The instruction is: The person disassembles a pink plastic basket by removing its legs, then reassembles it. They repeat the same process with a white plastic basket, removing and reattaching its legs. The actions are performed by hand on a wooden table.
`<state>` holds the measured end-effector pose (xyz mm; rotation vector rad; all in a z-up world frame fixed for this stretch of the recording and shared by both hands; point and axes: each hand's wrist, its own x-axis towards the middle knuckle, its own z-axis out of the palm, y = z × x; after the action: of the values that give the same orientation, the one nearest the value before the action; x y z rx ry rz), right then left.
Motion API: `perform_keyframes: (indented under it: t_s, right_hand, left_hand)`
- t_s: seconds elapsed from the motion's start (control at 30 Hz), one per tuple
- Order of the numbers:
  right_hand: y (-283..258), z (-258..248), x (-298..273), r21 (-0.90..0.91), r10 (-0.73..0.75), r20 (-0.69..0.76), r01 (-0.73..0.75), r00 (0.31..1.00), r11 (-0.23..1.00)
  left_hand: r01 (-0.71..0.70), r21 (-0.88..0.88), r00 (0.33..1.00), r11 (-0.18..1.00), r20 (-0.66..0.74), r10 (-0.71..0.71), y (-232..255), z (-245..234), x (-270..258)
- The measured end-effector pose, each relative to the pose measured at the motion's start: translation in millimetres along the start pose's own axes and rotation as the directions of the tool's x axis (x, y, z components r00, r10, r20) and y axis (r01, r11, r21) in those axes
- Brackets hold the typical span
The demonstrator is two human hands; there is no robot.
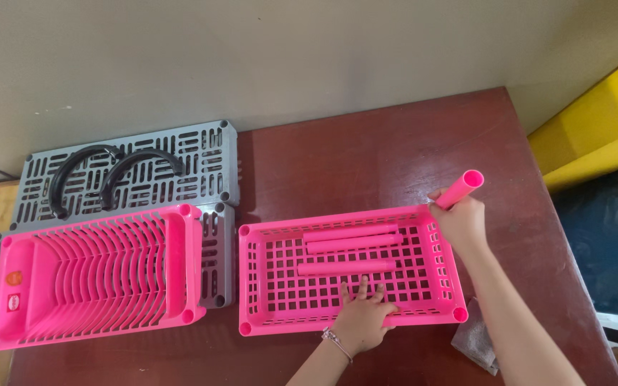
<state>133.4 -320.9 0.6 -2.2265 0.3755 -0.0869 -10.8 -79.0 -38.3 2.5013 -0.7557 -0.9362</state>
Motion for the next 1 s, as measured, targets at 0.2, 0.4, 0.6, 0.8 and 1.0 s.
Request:
perform_keyframes:
  t_s: [0.2,0.4,0.6,0.8,1.0]
  right_hand:
    - [-1.4,2.6,-5.1,0.015,0.064,-0.004,-0.064,0.998,0.998]
    - [23.7,-22.7,35.0,0.29,-0.149,0.378,0.036,0.914,0.956]
    - [2.7,-2.1,0.3,0.0,-0.039,0.022,0.039,0.999,0.999]
    - [1.5,-4.6,0.9,-0.009,0.037,0.042,-0.037,0.998,0.999]
    - [16.4,-21.0,29.5,0.265,-0.223,0.282,0.148,0.933,0.953]
  left_hand:
    - [0.036,-0.073,0.998,0.997,0.047,-0.032,-5.0,8.3,6.9]
    - [0.043,-0.047,0.996,0.998,0.078,-0.04,-6.3,11.5,10.6]
    - [0.056,-0.041,0.994,0.998,0.093,-0.052,-3.4,8.6,11.5]
    - [0.058,-0.073,0.992,0.996,0.118,-0.049,-2.9,6.2,12.6]
    - [0.054,-0.056,0.992,0.997,0.117,-0.047,-2.2,5.3,12.4]
